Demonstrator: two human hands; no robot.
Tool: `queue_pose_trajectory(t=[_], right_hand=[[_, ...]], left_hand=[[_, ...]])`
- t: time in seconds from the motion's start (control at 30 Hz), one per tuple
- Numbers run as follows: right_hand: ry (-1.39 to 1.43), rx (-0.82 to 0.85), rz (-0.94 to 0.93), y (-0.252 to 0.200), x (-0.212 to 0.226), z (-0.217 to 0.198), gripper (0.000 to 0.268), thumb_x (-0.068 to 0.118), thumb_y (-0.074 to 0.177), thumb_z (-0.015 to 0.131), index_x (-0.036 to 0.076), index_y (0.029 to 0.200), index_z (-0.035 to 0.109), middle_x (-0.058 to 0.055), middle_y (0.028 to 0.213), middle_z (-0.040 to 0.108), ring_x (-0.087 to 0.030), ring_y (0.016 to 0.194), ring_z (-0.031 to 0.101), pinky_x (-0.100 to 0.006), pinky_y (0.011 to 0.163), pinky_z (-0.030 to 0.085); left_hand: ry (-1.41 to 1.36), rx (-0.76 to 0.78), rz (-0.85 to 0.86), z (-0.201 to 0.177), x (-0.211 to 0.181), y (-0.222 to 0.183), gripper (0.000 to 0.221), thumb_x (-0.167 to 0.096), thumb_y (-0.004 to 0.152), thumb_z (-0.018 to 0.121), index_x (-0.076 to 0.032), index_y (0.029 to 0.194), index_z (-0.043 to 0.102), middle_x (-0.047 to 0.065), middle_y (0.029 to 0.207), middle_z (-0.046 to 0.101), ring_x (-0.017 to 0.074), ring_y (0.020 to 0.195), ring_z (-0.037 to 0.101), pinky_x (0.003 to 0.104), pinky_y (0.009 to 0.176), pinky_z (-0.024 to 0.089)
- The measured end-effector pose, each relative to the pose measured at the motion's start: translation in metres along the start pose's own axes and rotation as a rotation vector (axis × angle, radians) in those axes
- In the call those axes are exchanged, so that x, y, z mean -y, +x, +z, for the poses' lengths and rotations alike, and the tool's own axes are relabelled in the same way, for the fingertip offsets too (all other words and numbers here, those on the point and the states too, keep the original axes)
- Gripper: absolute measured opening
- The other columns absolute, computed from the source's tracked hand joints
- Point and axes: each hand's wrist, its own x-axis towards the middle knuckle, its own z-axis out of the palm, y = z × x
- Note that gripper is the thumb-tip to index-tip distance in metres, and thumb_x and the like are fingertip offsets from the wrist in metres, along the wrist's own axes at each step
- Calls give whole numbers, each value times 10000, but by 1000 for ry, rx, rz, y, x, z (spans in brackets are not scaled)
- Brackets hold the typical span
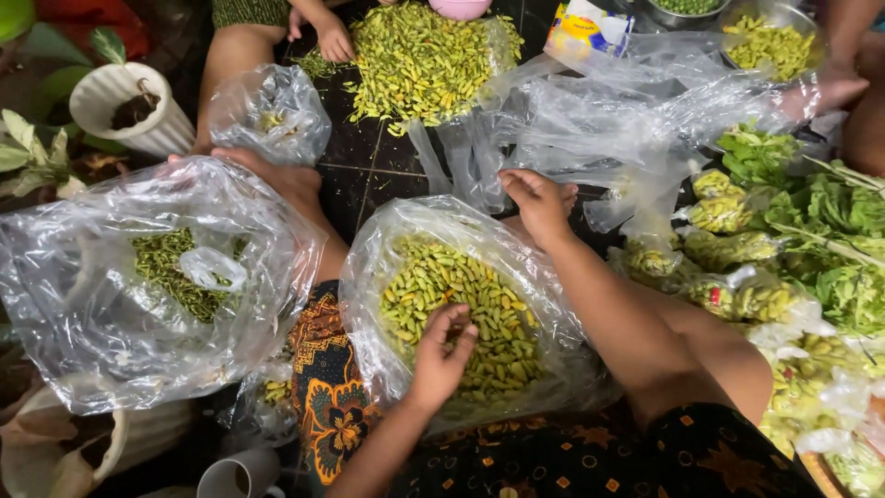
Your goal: The person puts green buds or flowers into small plastic bags by hand and seals the bags.
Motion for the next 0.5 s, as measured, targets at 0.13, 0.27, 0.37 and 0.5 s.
queue_pose_trajectory(t=[0.13, 0.27, 0.37, 0.5], right_hand=[[145, 93, -45, -60, 50, -2, 168, 120, 951, 725, 56, 1105, 750, 1, 945, 752, -7, 843, 650, -171, 840, 547], [205, 313, -132, -114, 68, 1, 260, -10, 808, 790, 14, 1054, 708, -62, 923, 740, -98, 831, 685, -261, 852, 559], [50, 390, -218, -142, 70, 4, 292, -35, 758, 784, 37, 1031, 714, -40, 836, 731, -118, 791, 670, -311, 820, 559], [-202, 285, -261, -140, 38, 3, 230, 33, 746, 747, 109, 959, 787, -14, 706, 717, -119, 620, 660, -286, 621, 555]], left_hand=[[-89, -123, 7, 2, -28, 22, 345, -123, 1009, 617, 22, 1320, 576, 208, 1216, 581, 371, 1125, 649, 512, 909, 566], [-196, -195, 66, 8, -56, 30, 435, -122, 979, 670, 40, 1359, 538, 202, 1192, 598, 296, 1072, 643, 444, 872, 563], [-229, -239, 45, 13, -64, 25, 244, -58, 945, 698, 32, 1164, 639, 148, 962, 668, 197, 898, 666, 353, 767, 571], [-222, -326, -28, 4, -54, 16, 70, -17, 948, 659, -27, 938, 727, 98, 724, 712, 117, 737, 619, 293, 721, 527]])
